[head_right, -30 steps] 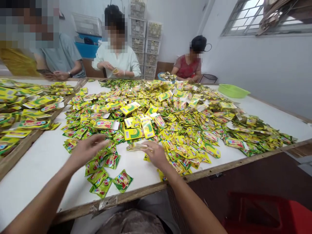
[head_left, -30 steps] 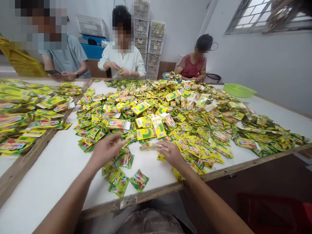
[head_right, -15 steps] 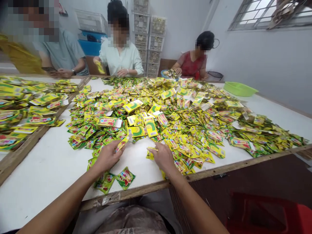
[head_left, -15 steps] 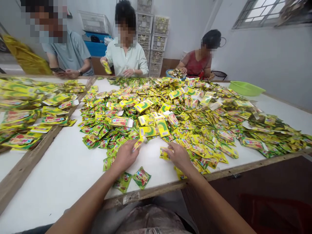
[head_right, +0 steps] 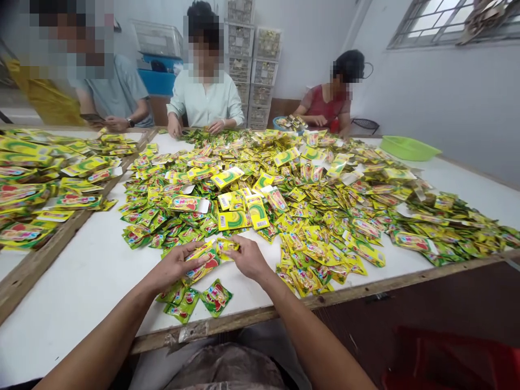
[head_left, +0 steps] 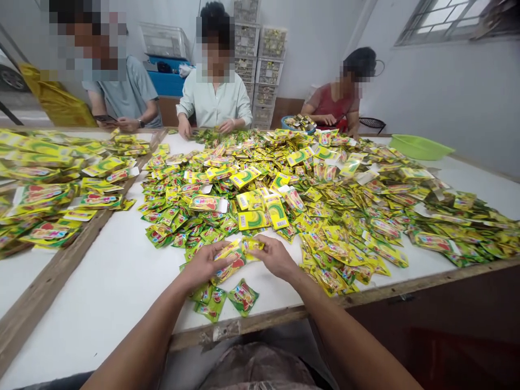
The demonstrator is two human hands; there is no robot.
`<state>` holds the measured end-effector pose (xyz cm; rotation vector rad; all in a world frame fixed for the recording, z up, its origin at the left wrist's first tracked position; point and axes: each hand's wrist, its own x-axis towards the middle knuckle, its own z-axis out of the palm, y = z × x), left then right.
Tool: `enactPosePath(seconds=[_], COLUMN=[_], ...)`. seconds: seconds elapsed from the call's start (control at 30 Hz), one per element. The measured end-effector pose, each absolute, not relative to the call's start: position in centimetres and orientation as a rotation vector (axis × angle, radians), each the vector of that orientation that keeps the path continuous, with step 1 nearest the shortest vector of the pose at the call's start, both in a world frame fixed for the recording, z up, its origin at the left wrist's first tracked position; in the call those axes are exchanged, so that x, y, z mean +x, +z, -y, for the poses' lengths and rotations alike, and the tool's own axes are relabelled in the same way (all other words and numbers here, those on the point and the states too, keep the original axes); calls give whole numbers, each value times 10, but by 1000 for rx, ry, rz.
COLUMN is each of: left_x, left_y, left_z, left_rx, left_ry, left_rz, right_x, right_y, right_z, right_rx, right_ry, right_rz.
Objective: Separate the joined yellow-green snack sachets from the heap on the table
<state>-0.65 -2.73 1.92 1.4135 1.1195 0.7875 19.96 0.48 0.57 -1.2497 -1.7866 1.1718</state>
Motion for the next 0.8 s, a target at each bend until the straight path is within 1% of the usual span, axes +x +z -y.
enactPosePath(seconds=[0.17,0.27,0.37,0.47,0.6,0.73,0.8], left_x=[-12,-16,-19,-22,-21,-19,-19], left_y=[20,16,12,13,16,15,13], left_z=[30,29,26,22,21,25,25], left_rx=[1451,1330,1002,775,705,749,796], left_ry=[668,664,764,853,917,895,890], left_rz=[-1019,-1041,-1040,-1034,-1056,-1077,-1101], right_x=[191,189,193,194,185,179,180], right_y=[18,20,16,7,-3,-1,2], right_z=[-13,-16,-5,22,55,58,55], right_rx=[-1224,-1256,-1362,-1568,-1570,-1630,-1564], right_ry=[1257,1258,1120,935,835,887,855], right_rz=[2141,2071,1846,1966,2282,2301,2365])
